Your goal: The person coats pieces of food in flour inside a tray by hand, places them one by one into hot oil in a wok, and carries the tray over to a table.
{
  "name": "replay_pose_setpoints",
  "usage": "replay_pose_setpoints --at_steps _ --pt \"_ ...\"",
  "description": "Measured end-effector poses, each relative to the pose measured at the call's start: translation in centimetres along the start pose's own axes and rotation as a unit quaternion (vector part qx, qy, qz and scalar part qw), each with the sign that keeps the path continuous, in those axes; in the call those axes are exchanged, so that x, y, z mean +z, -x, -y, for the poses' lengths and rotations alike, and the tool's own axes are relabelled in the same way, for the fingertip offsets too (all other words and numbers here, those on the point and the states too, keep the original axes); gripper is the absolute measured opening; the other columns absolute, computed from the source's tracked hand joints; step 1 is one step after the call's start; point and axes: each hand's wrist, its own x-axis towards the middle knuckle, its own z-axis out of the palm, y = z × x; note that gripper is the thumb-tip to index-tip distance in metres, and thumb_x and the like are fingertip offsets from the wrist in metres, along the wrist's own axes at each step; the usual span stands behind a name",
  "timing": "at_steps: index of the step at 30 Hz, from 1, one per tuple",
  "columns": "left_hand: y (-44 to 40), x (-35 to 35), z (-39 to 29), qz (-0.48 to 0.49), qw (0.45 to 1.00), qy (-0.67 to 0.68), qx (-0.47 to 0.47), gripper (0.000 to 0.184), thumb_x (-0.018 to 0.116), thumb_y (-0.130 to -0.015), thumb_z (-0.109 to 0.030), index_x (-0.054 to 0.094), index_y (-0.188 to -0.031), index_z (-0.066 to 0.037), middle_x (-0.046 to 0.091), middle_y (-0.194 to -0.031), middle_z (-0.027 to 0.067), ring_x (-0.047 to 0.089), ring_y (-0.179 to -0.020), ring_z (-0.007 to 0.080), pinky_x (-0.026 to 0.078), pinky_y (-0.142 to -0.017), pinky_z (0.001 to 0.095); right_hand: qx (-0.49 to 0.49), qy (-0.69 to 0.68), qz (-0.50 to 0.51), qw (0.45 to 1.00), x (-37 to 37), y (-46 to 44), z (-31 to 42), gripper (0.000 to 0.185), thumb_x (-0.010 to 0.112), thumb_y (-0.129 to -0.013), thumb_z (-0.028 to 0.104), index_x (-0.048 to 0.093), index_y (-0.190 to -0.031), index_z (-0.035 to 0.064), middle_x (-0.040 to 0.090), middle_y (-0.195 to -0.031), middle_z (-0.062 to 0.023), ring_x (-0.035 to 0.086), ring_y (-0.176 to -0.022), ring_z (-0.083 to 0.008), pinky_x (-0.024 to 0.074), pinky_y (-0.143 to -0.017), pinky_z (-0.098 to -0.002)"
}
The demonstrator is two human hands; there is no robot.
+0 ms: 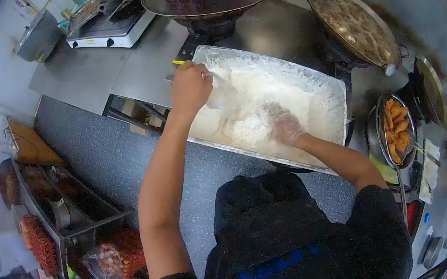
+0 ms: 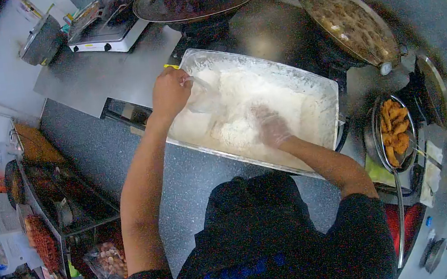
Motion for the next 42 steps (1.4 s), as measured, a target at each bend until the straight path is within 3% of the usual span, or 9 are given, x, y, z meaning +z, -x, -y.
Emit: replay_pose_setpoints --at_steps 2,4,7,11,14,27,33,36,42 --pt "0.3 0.5 0.7 0.006 1.000 -0.010 0.001 0.009 0.061 -0.066 -0.009 0.063 -0.072 -0.003 0.057 -0.079 0.0168 0.057 -0.076 0.0326 0.047 -0.069 0.0401 0.058 -0.027 0.044 0.997 3.2 -1.0 -2.8 0.058 0.065 -0.066 0.025 0.047 -0.116 0.0024 0.053 -0.111 -0.0189 0.053 -0.099 -0.0295 0.0422 -0.086 -0.0340" --pt "0.9 0.5 1.3 0.010 1.000 -0.018 -0.001 0.009 0.061 -0.066 -0.010 0.063 -0.072 -0.003 0.057 -0.081 0.0169 0.057 -0.077 0.0327 0.047 -0.069 0.0401 0.048 -0.252 0.028 0.966 5.6 -1.3 -7.8 0.060 0.071 -0.061 0.035 0.054 -0.111 0.0059 0.057 -0.103 -0.0184 0.054 -0.097 -0.0307 0.0406 -0.088 -0.0357" --pt "1.5 0.2 1.2 0.008 1.000 -0.019 0.004 0.010 0.061 -0.067 -0.011 0.064 -0.073 -0.003 0.058 -0.082 0.0173 0.057 -0.079 0.0325 0.047 -0.070 0.0404 0.067 -0.111 0.201 0.971 -3.7 -2.0 -5.8 0.055 0.070 -0.063 0.031 0.054 -0.110 0.0068 0.057 -0.105 -0.0178 0.054 -0.097 -0.0298 0.0412 -0.087 -0.0350" --pt "1.8 0.7 0.8 0.029 0.999 -0.011 -0.024 0.011 0.060 -0.067 -0.011 0.064 -0.073 -0.003 0.058 -0.080 0.0177 0.057 -0.079 0.0325 0.047 -0.071 0.0404 0.002 -0.129 0.204 0.971 -8.9 -1.9 -3.8 0.042 0.061 -0.070 0.026 0.057 -0.108 0.0085 0.059 -0.100 -0.0173 0.057 -0.092 -0.0293 0.0434 -0.084 -0.0353" --pt "1.8 1.3 0.6 0.034 0.999 -0.010 -0.015 0.010 0.061 -0.067 -0.011 0.064 -0.072 -0.002 0.058 -0.079 0.0174 0.057 -0.078 0.0325 0.047 -0.071 0.0402 0.090 0.008 0.204 0.975 -8.7 -1.9 -4.3 0.036 0.055 -0.074 0.023 0.057 -0.107 0.0061 0.058 -0.102 -0.0194 0.056 -0.094 -0.0292 0.0421 -0.086 -0.0357" --pt "2.1 1.5 1.6 -0.047 0.998 0.024 -0.044 0.010 0.061 -0.070 -0.010 0.062 -0.077 -0.004 0.056 -0.080 0.0130 0.055 -0.077 0.0307 0.044 -0.069 0.0390 0.217 -0.039 0.175 0.960 -2.4 1.6 -10.7 0.043 0.058 -0.074 0.032 0.056 -0.099 -0.0034 0.055 -0.105 -0.0239 0.052 -0.100 -0.0353 0.0399 -0.088 -0.0382" --pt "1.6 1.9 1.8 -0.121 0.992 0.015 -0.035 0.011 0.061 -0.073 -0.013 0.064 -0.080 -0.005 0.055 -0.083 0.0134 0.054 -0.080 0.0309 0.044 -0.072 0.0386 0.097 0.030 0.093 0.990 0.2 0.3 -10.8 0.037 0.056 -0.072 0.025 0.058 -0.102 0.0026 0.055 -0.107 -0.0202 0.052 -0.099 -0.0319 0.0403 -0.087 -0.0368" --pt "2.4 2.2 2.5 -0.114 0.992 0.010 -0.043 0.011 0.062 -0.074 -0.014 0.064 -0.079 -0.005 0.054 -0.083 0.0138 0.053 -0.081 0.0306 0.043 -0.072 0.0383 0.150 -0.004 0.118 0.982 -0.7 0.1 -9.5 0.034 0.058 -0.072 0.021 0.059 -0.101 0.0038 0.057 -0.103 -0.0195 0.053 -0.098 -0.0317 0.0409 -0.086 -0.0357" --pt "3.6 3.0 3.6 -0.086 0.995 0.027 -0.053 0.009 0.062 -0.072 -0.012 0.064 -0.077 -0.005 0.054 -0.082 0.0135 0.052 -0.081 0.0295 0.042 -0.072 0.0375 -0.022 -0.166 0.097 0.981 1.1 -0.6 -11.4 0.027 0.057 -0.073 0.018 0.062 -0.095 0.0029 0.061 -0.089 -0.0185 0.058 -0.083 -0.0284 0.0433 -0.079 -0.0346"
